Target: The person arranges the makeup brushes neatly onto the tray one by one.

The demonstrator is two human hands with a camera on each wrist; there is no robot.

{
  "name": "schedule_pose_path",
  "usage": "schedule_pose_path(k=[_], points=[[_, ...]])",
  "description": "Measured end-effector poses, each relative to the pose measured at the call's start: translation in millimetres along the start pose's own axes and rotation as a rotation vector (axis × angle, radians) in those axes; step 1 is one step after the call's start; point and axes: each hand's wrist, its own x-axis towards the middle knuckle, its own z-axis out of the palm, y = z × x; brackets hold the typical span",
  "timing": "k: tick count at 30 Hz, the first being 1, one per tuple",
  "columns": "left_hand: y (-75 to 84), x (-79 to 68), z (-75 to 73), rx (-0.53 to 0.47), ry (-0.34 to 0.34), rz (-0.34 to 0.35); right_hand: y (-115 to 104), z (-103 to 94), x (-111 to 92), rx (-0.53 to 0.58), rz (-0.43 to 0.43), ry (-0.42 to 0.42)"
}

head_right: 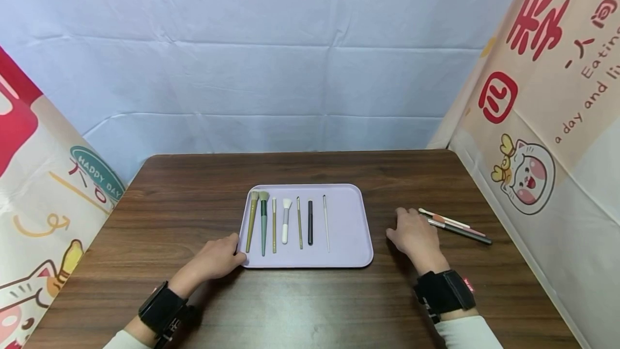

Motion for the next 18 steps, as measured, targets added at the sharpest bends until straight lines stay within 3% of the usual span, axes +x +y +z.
schedule_pose_path(k=[18], points=[[-0.2, -0.3, 0.4, -0.006, -0.005, -0.014, 43.0, -10.8, -8.3, -0.002, 0.054, 0.004]])
